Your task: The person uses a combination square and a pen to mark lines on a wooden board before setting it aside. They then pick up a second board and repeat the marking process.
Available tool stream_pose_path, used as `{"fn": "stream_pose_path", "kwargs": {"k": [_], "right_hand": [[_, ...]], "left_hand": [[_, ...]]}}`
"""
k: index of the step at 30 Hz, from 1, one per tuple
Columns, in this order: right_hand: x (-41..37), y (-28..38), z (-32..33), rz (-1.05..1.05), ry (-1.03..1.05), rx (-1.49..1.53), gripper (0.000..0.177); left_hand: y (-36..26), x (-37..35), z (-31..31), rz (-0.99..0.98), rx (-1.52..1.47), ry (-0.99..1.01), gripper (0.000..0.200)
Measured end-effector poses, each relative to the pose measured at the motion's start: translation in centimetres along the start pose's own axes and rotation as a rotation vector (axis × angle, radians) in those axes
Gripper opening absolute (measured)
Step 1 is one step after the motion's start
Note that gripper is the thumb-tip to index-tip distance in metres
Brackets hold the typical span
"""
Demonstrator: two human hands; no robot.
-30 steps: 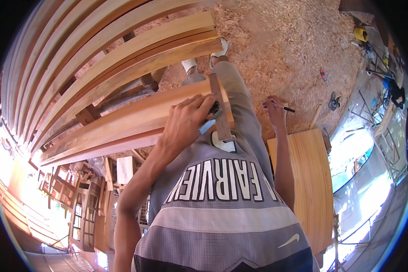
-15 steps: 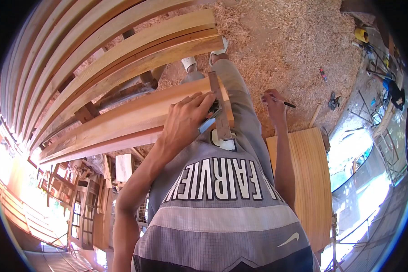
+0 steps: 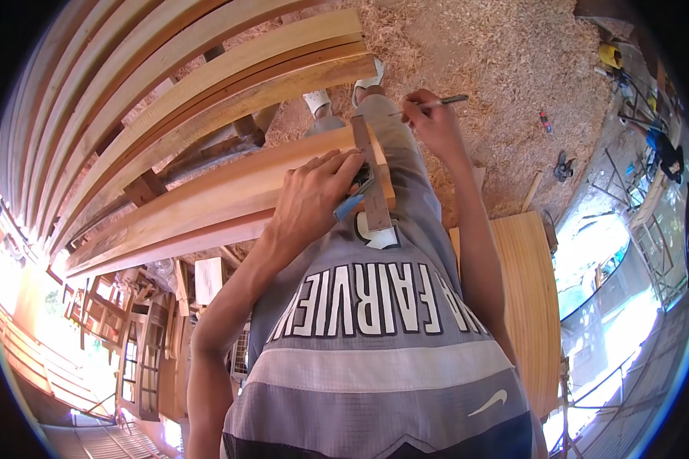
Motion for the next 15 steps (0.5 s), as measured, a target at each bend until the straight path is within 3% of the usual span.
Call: {"fn": "stream_pose_path", "kwargs": {"k": [4,8,10,15], "right_hand": [[1.5,1.1,-2.6,0.218,0.076,-0.267,0.026],[2.2,1.9,-3.5,0.184,0.134,-0.356,0.027],[2.4,1.9,-3.7,0.176,0.143,-0.327,0.032],[2.6,2.4,-4.5,0.262,0.249,-0.417,0.029]], "left_hand": [[-0.4,-0.4,0.1,-0.001,0.024,0.037,0.045],[-0.4,-0.3,0.0,-0.017,0.035,0.007,0.045],[-0.4,-0.3,-0.1,-0.038,0.067,-0.012,0.06],[-0.3,-0.5,-0.3,-0.036,0.055,-0.018,0.065]]}}
Point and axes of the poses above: each hand's wrist, its own x-axis towards the middle knuckle, its own z-axis out of the back of the hand, y = z × x, the point moved 4 cm from there along x, towards the middle knuckle, and after that the axes turned 13 degrees about x, right-handed, at the moved point
